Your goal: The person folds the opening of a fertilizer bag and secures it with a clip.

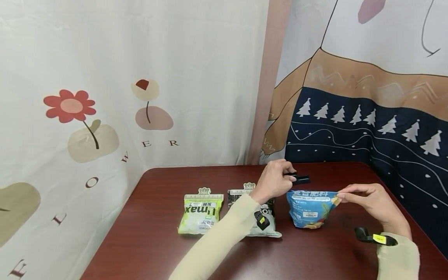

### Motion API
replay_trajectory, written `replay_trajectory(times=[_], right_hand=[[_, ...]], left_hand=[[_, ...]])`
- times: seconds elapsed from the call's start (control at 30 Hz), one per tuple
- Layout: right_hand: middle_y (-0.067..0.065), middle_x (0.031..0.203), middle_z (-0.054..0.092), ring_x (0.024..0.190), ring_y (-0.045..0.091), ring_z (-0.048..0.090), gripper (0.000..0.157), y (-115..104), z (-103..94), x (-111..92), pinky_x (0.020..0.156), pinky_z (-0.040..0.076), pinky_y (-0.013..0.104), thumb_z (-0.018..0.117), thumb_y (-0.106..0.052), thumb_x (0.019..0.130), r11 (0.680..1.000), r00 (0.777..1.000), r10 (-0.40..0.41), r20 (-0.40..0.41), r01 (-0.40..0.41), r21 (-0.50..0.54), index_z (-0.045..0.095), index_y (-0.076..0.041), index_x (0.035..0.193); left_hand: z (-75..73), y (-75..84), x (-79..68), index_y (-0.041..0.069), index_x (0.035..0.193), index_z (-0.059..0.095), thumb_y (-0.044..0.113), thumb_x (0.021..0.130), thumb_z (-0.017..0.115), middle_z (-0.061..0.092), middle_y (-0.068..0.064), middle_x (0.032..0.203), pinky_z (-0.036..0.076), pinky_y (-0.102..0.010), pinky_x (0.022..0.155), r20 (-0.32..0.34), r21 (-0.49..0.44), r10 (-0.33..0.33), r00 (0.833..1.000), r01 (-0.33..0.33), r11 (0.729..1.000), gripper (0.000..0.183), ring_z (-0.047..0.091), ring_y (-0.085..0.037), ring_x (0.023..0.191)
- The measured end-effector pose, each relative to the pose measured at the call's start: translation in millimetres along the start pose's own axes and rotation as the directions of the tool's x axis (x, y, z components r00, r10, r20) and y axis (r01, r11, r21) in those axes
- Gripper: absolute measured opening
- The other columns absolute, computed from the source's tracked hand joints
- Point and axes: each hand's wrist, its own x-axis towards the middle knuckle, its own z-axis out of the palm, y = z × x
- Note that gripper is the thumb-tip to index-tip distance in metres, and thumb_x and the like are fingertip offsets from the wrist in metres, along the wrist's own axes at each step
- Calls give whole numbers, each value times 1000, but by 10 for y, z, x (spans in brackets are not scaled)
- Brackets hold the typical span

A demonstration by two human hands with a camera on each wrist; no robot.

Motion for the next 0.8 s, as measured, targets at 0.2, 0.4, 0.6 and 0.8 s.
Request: replay_trajectory(times=[0.2,0.4,0.6,0.8], right_hand=[[-10,86,77,78,10,66,20,-10,-4,-1,68,54,23,76,-20,94,1000,1000,5,-4,-5,-3,79,-1,103],[-10,86,77,78,11,67,20,-6,-4,-4,68,54,23,76,-20,94,1000,1000,4,-5,-4,-11,79,-1,102],[-9,87,78,80,8,66,22,-8,-17,-4,69,54,23,76,-20,94,1000,1000,15,5,-15,-14,79,-1,104],[-10,88,78,81,8,66,21,-2,-14,3,69,55,23,75,-19,95,1000,1000,15,12,-15,2,79,0,105]], left_hand=[[-45,120,-35,14,97,76,4,90,68,65,6,89,43,-6,64,-20,25,58,998,-58,998,14,60,1,82],[-60,234,-63,15,97,76,6,91,67,64,7,89,42,-4,65,-2,44,93,996,-92,995,14,61,2,82],[-55,328,-72,17,96,76,9,90,68,67,8,91,40,-5,64,10,59,100,995,-100,993,13,58,4,81],[-21,403,-68,19,95,76,9,90,67,63,13,88,40,-4,64,24,95,138,990,-140,986,14,57,6,79]])
